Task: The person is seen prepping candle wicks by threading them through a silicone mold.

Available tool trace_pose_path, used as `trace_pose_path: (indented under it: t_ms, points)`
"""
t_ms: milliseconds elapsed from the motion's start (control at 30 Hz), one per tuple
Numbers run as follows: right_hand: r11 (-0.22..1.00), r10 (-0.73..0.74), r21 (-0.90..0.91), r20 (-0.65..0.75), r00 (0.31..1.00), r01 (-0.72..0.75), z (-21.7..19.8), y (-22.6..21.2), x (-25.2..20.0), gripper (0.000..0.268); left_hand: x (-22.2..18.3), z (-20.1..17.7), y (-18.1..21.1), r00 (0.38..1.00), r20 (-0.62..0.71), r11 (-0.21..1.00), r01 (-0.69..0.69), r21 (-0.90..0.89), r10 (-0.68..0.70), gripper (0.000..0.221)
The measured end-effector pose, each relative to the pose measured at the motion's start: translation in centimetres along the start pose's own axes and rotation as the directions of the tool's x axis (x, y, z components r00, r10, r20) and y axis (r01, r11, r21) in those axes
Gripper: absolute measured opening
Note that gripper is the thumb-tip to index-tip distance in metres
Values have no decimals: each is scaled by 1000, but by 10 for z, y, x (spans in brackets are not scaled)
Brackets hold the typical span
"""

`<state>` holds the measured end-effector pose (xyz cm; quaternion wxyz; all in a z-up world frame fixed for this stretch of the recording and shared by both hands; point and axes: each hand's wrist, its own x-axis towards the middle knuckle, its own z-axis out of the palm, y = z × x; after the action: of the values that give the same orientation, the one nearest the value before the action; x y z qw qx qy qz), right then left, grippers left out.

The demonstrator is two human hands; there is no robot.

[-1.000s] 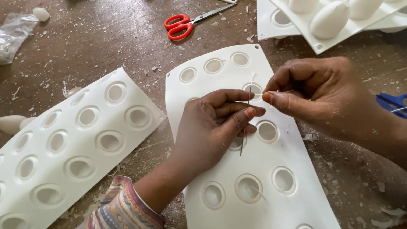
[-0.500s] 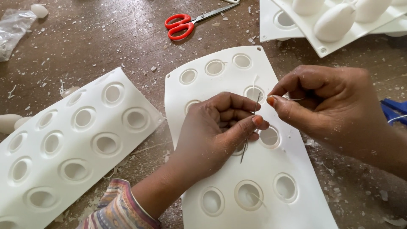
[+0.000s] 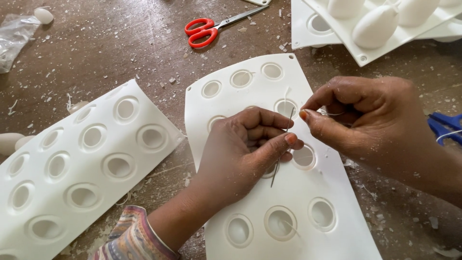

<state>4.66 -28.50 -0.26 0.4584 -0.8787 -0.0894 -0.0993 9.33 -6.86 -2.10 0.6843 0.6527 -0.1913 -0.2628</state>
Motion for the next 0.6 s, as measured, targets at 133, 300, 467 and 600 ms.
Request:
trace_pose_path:
  t_ms: [133, 300, 467, 600]
  points:
    - [1000, -10, -27, 8, 1000, 11, -1, -1, 1, 10, -1, 1, 1, 1000, -6, 1000, 2, 11, -2, 31]
    - [1000, 30, 0, 36, 999, -30, -1, -1, 1, 10, -1, 1, 2, 1000, -10, 999, -11, 49, 11, 32]
    - [1000, 13, 10, 45, 999, -13, -1, -2, 2, 9, -1, 1, 2, 1000, -12, 999, -16, 50, 16, 33]
    - [1000, -29, -2, 52, 998, 29, -1, 2, 1, 10, -1, 1, 2, 1000, -11, 999, -15, 47, 16, 34]
